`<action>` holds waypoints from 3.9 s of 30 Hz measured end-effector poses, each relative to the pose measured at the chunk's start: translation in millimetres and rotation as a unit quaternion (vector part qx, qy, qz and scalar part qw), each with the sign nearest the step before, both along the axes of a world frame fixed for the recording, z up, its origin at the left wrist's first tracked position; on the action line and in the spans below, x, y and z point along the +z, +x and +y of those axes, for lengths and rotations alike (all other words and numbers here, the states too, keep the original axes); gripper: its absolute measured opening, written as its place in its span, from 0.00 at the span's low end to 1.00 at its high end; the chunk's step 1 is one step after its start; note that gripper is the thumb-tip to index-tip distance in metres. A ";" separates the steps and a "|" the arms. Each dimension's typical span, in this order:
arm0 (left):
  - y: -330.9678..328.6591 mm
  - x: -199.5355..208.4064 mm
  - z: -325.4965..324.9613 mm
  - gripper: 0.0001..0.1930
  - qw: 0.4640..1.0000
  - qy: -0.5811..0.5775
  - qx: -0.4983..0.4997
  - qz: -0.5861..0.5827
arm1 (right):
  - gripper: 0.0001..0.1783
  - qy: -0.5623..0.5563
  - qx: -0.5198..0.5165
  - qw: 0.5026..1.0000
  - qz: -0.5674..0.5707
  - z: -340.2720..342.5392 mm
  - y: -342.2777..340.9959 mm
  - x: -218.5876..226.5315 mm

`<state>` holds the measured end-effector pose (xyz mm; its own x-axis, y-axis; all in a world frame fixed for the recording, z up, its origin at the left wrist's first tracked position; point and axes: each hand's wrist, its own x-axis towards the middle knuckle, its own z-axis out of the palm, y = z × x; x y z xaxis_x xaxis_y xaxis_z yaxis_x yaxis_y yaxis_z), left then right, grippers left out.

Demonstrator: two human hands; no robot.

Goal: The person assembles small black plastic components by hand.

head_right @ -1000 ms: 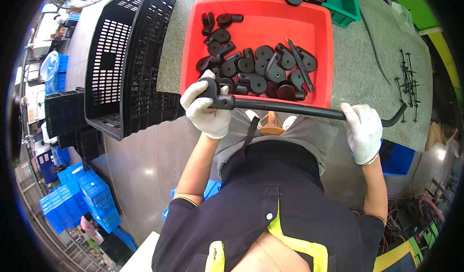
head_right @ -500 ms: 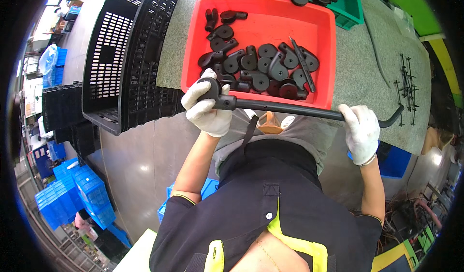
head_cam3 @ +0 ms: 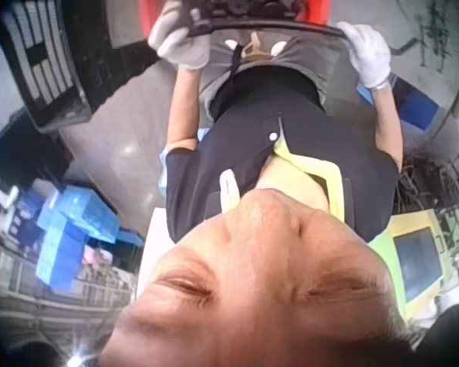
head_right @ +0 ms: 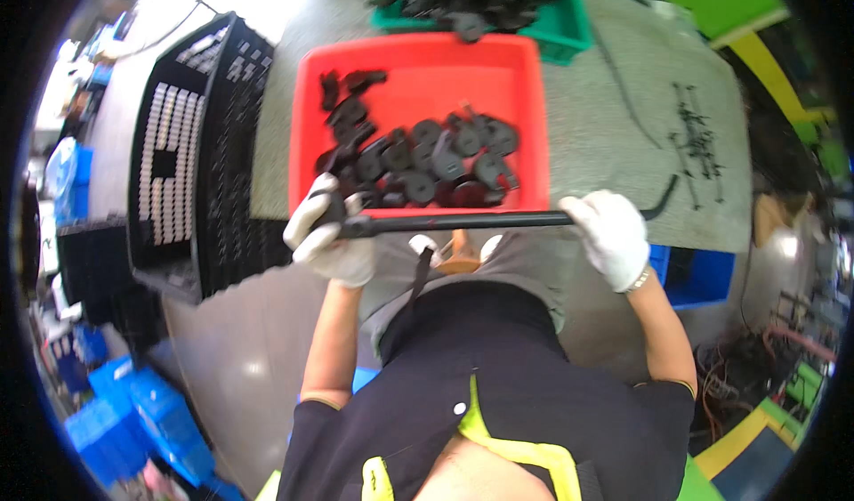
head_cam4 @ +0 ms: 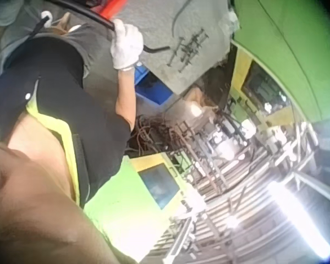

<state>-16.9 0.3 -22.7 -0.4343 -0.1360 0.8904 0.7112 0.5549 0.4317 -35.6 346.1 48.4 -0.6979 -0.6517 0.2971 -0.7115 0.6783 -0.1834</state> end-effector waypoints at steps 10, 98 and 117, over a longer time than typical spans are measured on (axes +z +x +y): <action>-8.3 40.9 -157.4 0.18 0.938 0.186 0.293 0.001 | 0.14 -0.106 -0.387 0.916 -0.002 89.4 -57.0 -80.3; -15.2 26.3 54.2 0.16 0.733 0.485 -0.233 -0.415 | 0.24 -0.053 -0.016 0.997 -0.050 -131.8 -29.9 2.3; -11.5 18.9 62.8 0.14 0.774 0.465 -0.178 -0.390 | 0.24 -0.033 -0.036 0.996 -0.071 -136.4 -22.2 2.1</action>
<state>-28.5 63.1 -3.8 -0.9483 -0.3087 -0.0736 0.0686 -0.4259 0.9021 -57.9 209.7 50.6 -0.7795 -0.5813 0.2333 -0.6260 0.7094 -0.3239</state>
